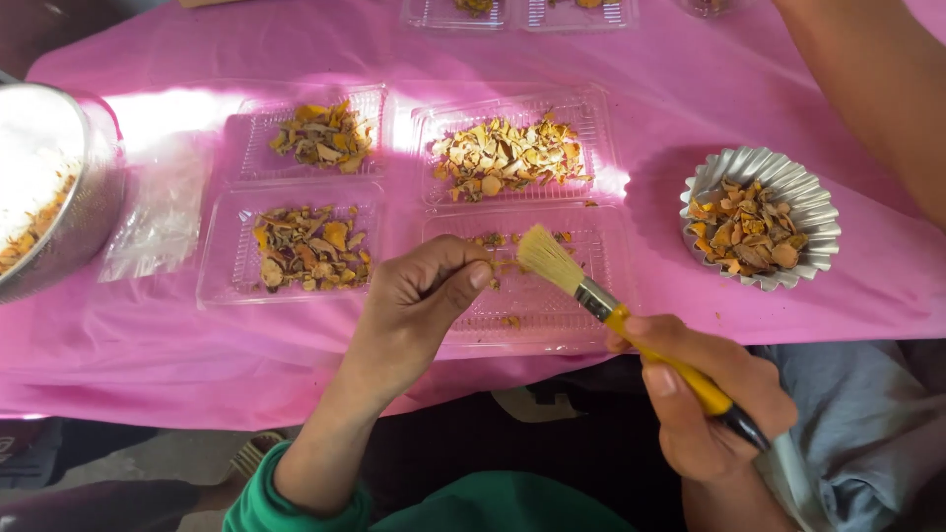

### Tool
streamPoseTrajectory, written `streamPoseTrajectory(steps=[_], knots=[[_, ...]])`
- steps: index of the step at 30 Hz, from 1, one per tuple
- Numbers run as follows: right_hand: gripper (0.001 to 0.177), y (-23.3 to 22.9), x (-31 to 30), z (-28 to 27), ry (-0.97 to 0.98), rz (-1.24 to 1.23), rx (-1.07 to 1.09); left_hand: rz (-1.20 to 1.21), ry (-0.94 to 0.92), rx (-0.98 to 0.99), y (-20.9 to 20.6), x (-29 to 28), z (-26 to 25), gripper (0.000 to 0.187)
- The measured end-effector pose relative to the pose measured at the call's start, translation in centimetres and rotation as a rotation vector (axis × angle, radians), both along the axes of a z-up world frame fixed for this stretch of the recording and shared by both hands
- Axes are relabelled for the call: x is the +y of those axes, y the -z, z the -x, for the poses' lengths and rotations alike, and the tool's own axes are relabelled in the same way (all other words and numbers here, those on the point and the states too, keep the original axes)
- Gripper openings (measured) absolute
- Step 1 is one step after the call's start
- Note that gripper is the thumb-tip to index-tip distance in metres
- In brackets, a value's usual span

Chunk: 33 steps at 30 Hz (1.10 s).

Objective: Sorting and cleaning dried tea ingredients using a brush and hands, placing them into plastic containers.

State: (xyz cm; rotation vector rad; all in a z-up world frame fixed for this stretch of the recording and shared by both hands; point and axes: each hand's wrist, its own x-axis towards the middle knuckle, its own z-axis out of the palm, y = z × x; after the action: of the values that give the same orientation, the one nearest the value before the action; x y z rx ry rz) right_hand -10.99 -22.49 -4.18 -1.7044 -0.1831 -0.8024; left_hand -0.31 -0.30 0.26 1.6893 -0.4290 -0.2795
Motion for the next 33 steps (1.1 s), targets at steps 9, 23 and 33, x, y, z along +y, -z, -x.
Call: streamPoseTrajectory(steps=[9,23,33], knots=[[0.034,1.9,0.9,-0.8,0.012,-0.111,-0.105,0.014,-0.027,0.007,0.3,0.3,0.4,0.027],[0.029,-0.9,2.7,0.7,0.075,0.003,0.02,0.04,-0.027,-0.087,0.7,-0.4,1.2,0.022],[0.023,-1.1,2.0,-0.6,0.007,0.237,-0.03,-0.061,-0.018,-0.067,0.9,0.3,2.3,0.019]])
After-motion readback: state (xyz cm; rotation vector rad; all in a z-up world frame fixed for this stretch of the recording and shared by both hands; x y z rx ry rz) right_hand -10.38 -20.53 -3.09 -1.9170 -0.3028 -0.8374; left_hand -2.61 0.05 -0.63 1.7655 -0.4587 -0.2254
